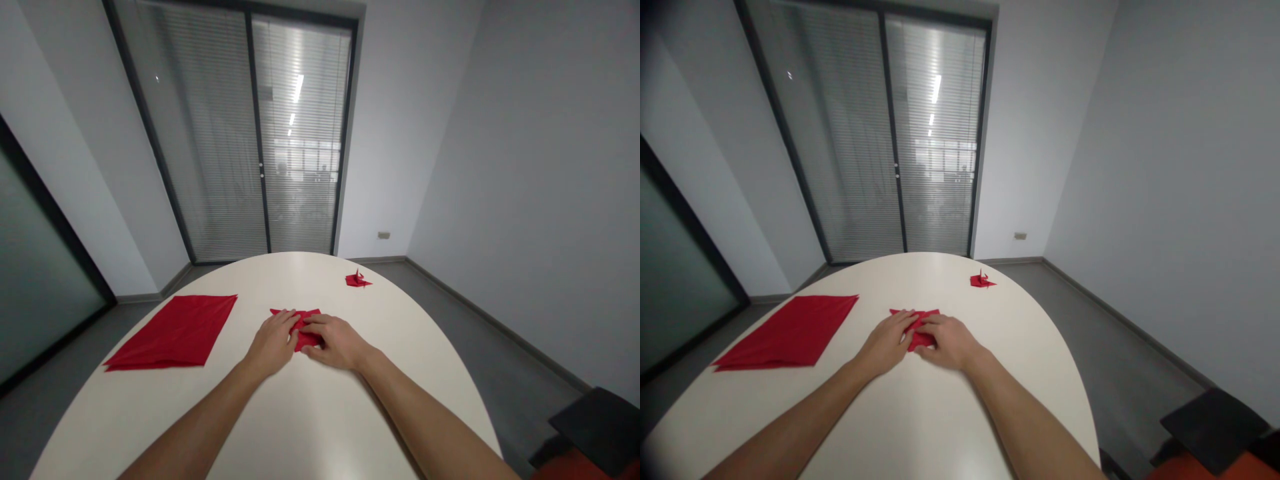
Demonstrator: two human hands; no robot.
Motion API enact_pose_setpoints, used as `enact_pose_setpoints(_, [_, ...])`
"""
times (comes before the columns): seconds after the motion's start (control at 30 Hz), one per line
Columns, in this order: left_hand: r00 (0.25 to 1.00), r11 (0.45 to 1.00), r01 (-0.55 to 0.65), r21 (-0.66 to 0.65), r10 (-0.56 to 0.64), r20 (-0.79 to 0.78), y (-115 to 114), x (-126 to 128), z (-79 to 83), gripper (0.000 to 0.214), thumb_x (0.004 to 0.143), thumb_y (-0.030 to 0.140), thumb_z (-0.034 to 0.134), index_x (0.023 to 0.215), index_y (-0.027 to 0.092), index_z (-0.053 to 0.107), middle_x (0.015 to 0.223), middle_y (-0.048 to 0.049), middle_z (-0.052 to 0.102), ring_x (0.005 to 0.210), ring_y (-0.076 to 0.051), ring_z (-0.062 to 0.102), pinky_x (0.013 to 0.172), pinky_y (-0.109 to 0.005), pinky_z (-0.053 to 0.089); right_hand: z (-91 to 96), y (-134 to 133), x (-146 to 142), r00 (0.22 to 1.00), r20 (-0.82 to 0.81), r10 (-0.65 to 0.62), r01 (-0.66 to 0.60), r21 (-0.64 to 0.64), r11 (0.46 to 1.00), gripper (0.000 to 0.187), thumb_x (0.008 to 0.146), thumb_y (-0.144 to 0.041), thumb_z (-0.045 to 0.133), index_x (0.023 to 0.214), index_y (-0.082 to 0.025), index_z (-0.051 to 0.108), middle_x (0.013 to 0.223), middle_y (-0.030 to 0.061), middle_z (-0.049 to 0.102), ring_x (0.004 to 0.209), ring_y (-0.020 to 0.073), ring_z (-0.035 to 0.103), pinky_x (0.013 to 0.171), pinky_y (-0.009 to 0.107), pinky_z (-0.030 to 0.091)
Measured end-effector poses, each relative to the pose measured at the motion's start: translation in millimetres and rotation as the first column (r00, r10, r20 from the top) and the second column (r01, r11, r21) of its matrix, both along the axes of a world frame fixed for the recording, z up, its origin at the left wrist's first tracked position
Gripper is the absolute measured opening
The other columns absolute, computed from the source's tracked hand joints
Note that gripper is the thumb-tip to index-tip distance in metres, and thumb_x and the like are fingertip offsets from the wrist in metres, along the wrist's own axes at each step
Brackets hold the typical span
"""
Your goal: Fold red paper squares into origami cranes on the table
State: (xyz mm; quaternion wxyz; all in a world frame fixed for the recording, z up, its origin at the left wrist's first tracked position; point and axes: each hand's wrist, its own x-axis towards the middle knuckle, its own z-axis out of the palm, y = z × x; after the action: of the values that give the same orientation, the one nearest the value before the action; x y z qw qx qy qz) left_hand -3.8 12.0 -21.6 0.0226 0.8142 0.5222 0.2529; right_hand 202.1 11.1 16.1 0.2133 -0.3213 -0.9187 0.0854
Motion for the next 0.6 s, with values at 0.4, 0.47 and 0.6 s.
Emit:
enact_pose_setpoints(0.4, [1.000,1.000,0.014,0.006,-0.014,-0.001,0,0,2.2,0.038,0.098,0.024,0.043,0.128,0.020,0.067,0.140,-0.0095,0.062,0.131,-0.025,0.056,0.114,-0.046,0.041,0.6,2,-2,0.998,0.029,0.051,-0.052,0.045,0.998,0.022,0.099,-0.030,0.054,0.106,-0.021,0.073,0.108,0.0073,0.075,0.099,0.0199,0.067,0.093,0.032,0.049])
enact_pose_setpoints(0.47, [1.000,1.000,0.026,0.002,-0.026,0.002,0,0,3.7,0.040,0.101,0.028,0.037,0.125,0.019,0.068,0.138,-0.0098,0.064,0.131,-0.025,0.056,0.114,-0.046,0.041,-0.6,3,-3,0.999,0.044,0.024,-0.026,0.046,0.999,0.022,0.100,-0.028,0.051,0.101,-0.021,0.073,0.104,0.0069,0.075,0.094,0.0195,0.067,0.089,0.032,0.049])
enact_pose_setpoints(0.6, [0.998,0.998,0.059,-0.004,-0.059,0.017,-3,1,10.5,0.045,0.105,0.031,0.030,0.118,0.018,0.071,0.133,-0.0097,0.067,0.129,-0.025,0.058,0.114,-0.045,0.040,-3.1,2,-3,0.997,0.055,-0.057,0.056,0.018,0.998,0.023,0.101,-0.028,0.048,0.101,-0.021,0.070,0.100,0.0063,0.075,0.089,0.0195,0.067,0.082,0.030,0.048])
